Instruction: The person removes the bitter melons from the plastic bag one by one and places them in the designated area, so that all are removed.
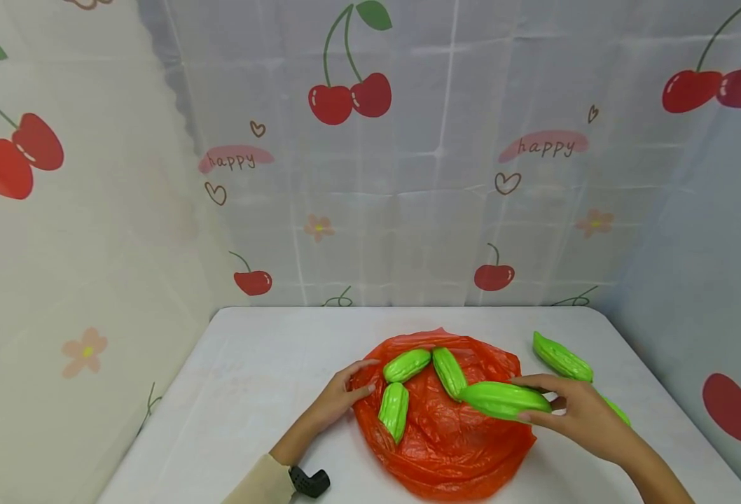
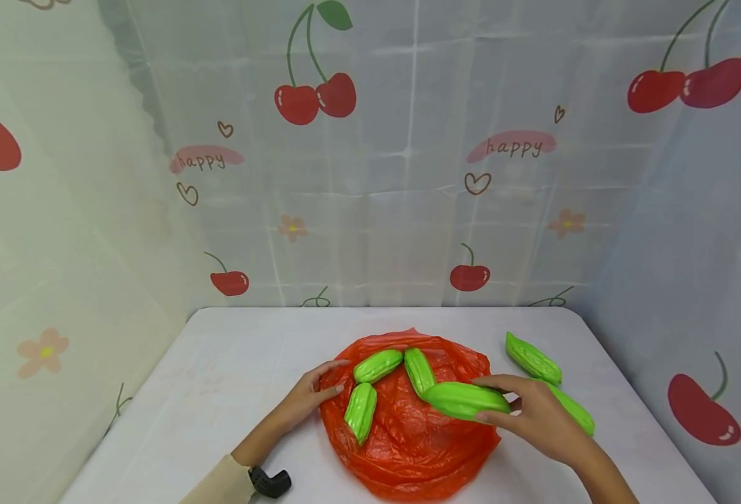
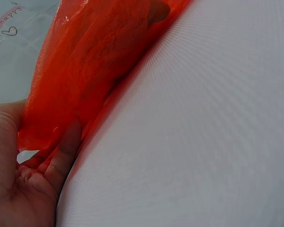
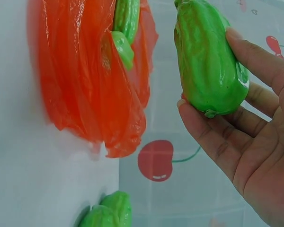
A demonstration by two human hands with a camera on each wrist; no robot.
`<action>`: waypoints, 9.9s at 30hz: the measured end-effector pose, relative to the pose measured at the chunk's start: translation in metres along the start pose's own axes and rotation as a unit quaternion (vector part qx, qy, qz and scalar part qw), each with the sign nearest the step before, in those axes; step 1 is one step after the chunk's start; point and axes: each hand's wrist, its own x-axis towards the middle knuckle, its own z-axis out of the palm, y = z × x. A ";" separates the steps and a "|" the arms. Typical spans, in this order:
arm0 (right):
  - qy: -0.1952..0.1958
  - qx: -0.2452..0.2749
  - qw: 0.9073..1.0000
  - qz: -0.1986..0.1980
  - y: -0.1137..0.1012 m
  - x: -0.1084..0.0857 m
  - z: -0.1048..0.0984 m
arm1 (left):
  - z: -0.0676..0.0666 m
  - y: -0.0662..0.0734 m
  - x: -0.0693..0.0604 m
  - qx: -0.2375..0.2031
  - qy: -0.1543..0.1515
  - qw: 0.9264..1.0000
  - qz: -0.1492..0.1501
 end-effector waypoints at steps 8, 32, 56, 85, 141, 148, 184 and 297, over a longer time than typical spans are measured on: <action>0.032 -0.003 0.999 0.011 0.003 -0.009 -0.007 | -0.001 0.001 0.000 0.003 0.001 1.000 -0.003; 0.092 -0.036 0.993 0.063 0.031 -0.041 -0.016 | 0.000 0.003 0.002 0.009 -0.004 1.000 -0.002; 0.088 -0.073 0.985 0.126 0.055 -0.055 -0.027 | 0.000 -0.003 0.000 -0.004 -0.003 1.000 -0.007; 0.056 -0.084 0.978 0.184 0.103 -0.066 -0.036 | 0.000 -0.001 -0.001 -0.014 -0.005 1.000 -0.009; -0.009 -0.091 0.962 0.257 0.118 -0.073 -0.018 | 0.001 -0.002 -0.001 -0.012 -0.002 1.000 -0.013; -0.008 -0.101 0.964 0.246 0.120 -0.075 -0.017 | 0.002 -0.003 -0.002 -0.011 -0.002 1.000 -0.013; -0.030 -0.119 0.965 0.230 0.121 -0.076 -0.017 | 0.001 -0.004 0.000 -0.002 -0.001 1.000 -0.012; 0.094 -0.005 0.994 0.056 0.026 0.098 0.103 | 0.000 -0.001 -0.001 -0.009 -0.004 1.000 -0.004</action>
